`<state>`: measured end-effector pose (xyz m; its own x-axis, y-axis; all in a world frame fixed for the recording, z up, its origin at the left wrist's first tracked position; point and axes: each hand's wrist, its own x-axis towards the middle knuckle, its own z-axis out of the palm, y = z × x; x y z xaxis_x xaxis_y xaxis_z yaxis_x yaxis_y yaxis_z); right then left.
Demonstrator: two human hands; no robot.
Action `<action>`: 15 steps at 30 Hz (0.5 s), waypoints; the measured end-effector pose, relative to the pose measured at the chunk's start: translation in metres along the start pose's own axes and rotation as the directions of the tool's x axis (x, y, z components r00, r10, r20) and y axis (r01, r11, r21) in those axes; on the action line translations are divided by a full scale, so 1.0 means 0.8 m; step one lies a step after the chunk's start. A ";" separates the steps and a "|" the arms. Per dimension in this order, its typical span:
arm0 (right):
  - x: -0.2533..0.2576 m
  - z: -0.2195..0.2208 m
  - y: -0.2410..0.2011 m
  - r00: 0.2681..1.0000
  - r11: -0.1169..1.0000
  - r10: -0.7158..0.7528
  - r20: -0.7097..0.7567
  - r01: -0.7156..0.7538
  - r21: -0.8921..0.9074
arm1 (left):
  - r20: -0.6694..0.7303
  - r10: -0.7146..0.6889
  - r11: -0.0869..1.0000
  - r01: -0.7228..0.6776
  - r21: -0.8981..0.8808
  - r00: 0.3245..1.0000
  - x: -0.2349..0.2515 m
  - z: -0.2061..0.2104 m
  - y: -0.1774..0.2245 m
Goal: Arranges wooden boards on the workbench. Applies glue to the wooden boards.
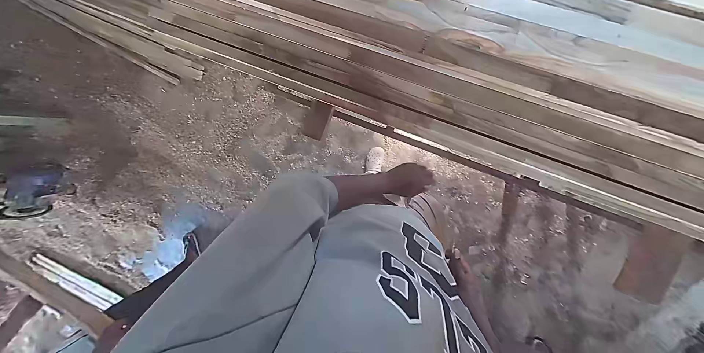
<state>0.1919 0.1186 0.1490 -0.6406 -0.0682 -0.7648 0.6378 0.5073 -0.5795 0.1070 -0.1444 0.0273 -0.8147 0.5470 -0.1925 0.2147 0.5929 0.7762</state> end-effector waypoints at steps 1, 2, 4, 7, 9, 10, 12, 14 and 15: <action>0.006 0.001 0.002 1.000 0.998 0.015 -0.009 -0.015 0.062 | -0.144 0.077 0.995 -0.066 0.078 0.987 0.021 -0.019 0.006; 0.015 0.005 0.009 1.000 0.991 0.017 -0.026 -0.013 0.136 | -0.272 0.129 0.984 -0.088 0.156 0.954 0.042 -0.034 0.009; 0.039 0.007 0.023 0.996 0.947 0.038 -0.076 -0.012 0.320 | -0.380 0.154 0.963 -0.053 0.263 0.912 0.090 -0.056 0.008; 0.062 0.002 0.051 0.985 0.857 0.109 -0.132 -0.025 0.514 | -0.314 0.002 0.950 0.095 0.296 0.949 0.126 -0.074 0.005; 0.070 0.001 0.060 0.983 0.864 0.097 -0.156 -0.006 0.504 | -0.377 0.020 0.935 0.116 0.335 0.926 0.134 -0.077 -0.005; 0.065 0.002 0.059 0.976 0.881 0.113 -0.187 -0.011 0.473 | -0.376 0.001 0.929 0.138 0.344 0.927 0.137 -0.075 -0.002; 0.033 0.014 0.003 0.945 0.915 0.219 -0.243 -0.112 0.388 | -0.316 -0.109 0.931 0.209 0.300 0.942 0.142 -0.087 0.013; -0.002 0.027 -0.061 0.914 0.936 0.300 -0.272 -0.227 0.269 | -0.287 -0.214 0.946 0.271 0.179 0.934 0.151 -0.096 0.023; -0.013 0.034 -0.070 0.910 0.962 0.242 -0.336 -0.179 0.208 | -0.300 -0.248 0.951 0.290 0.105 0.921 0.155 -0.097 0.025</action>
<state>0.1745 0.0678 0.1820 -0.5725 0.3496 -0.7416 0.8168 0.3212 -0.4791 -0.0319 -0.1103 0.0659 -0.9653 0.1798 -0.1895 0.0244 0.7844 0.6198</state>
